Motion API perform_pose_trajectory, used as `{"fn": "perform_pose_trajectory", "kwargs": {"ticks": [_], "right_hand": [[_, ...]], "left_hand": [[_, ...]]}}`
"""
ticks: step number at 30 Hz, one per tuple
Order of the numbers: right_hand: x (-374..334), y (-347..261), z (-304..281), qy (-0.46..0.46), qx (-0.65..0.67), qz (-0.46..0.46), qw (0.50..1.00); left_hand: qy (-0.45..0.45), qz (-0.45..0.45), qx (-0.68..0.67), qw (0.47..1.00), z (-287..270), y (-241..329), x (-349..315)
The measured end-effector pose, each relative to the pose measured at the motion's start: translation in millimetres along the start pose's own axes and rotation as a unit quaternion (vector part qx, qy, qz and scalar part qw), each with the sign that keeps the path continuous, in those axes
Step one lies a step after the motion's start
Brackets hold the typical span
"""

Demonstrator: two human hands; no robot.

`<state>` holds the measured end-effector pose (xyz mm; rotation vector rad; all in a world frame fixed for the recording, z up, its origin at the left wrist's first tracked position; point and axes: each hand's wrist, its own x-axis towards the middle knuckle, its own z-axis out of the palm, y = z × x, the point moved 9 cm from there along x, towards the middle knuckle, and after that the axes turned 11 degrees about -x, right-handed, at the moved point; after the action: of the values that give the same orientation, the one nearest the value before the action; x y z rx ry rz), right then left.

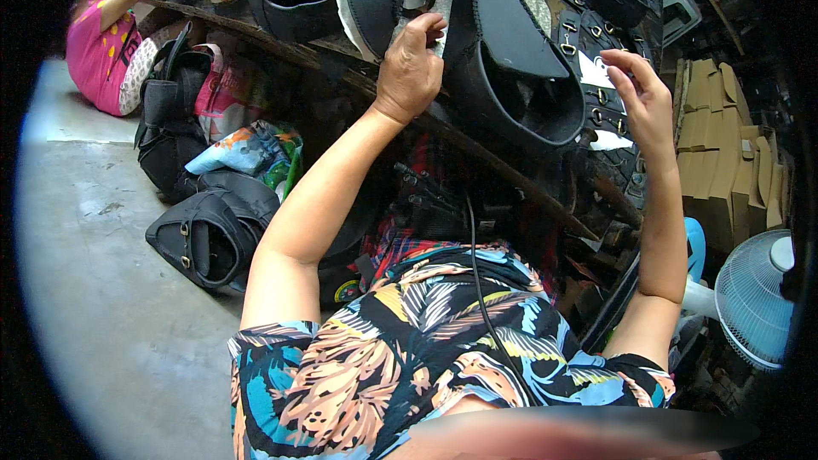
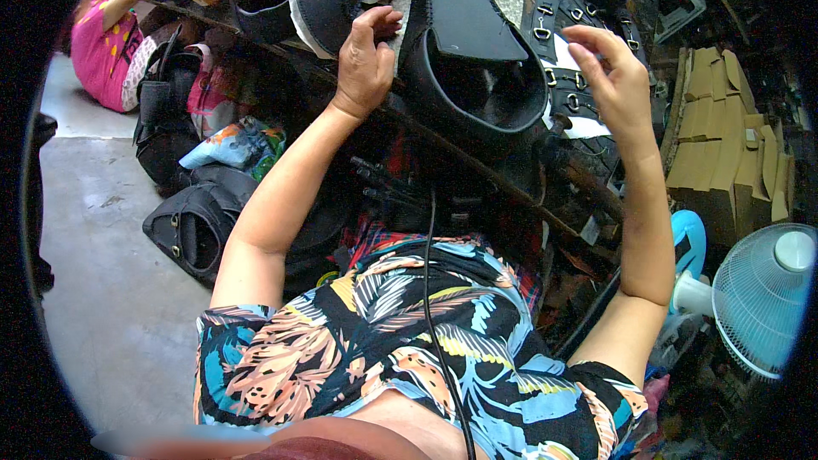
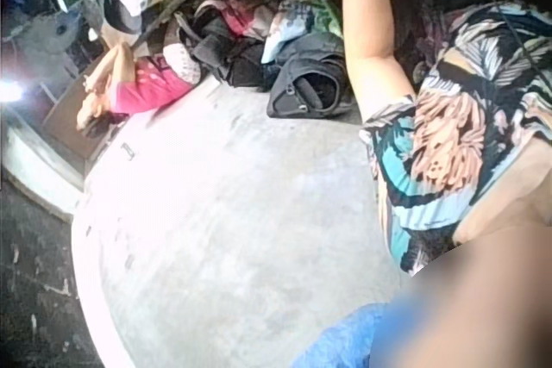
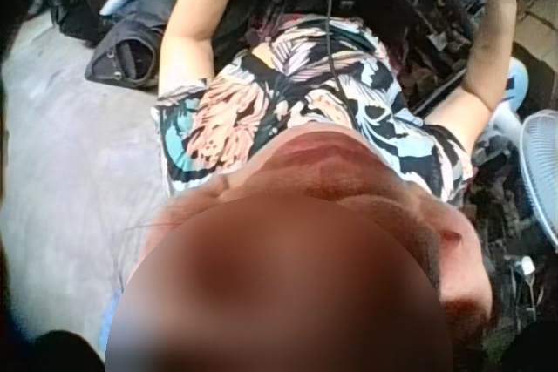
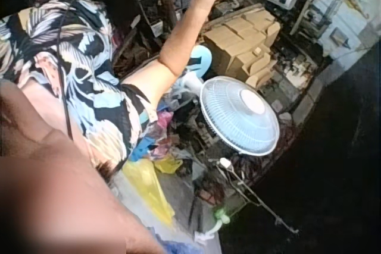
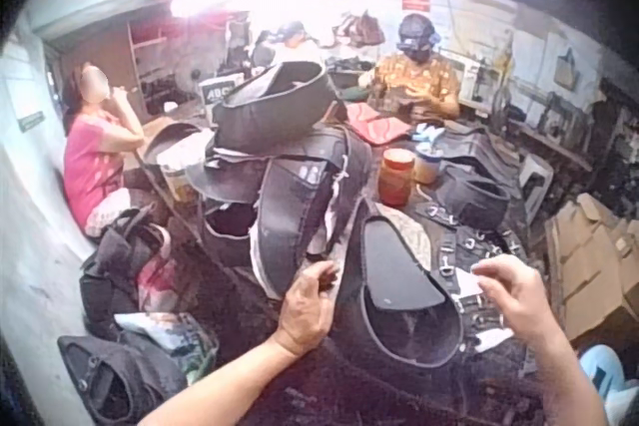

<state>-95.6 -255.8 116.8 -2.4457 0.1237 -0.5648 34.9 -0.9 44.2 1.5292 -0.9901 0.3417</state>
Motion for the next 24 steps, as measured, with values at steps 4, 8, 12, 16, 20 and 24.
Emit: {"fn": "perform_pose_trajectory", "kwargs": {"ticks": [4,8,12,16,20,24], "right_hand": [[-35.7,-104.6,34.4,-0.087,-0.197,-0.253,0.943],[-49.0,-105.2,69.4,-0.108,-0.213,-0.258,0.936],[-59.5,-79.5,59.8,-0.044,-0.169,-0.227,0.958],[-70.3,-72.1,54.4,-0.017,-0.156,-0.218,0.963],[-72.1,-74.9,58.1,-0.01,-0.162,-0.225,0.961],[-69.4,-83.1,61.0,0.002,-0.192,-0.231,0.954]], "left_hand": [[-0.005,0.003,0.008,1.0,1.2,-1.2,-0.2],[-0.008,-0.01,-0.01,1.0,3.1,-3.2,0.8],[-0.011,-0.044,-0.03,0.999,3.0,-1.8,7.5],[-0.052,-0.213,-0.158,0.963,7.3,-16.3,17.5],[-0.179,-0.349,-0.269,0.879,31.3,-10.4,9.6],[-0.191,-0.4,-0.358,0.822,40.1,-2.2,5.9]]}}
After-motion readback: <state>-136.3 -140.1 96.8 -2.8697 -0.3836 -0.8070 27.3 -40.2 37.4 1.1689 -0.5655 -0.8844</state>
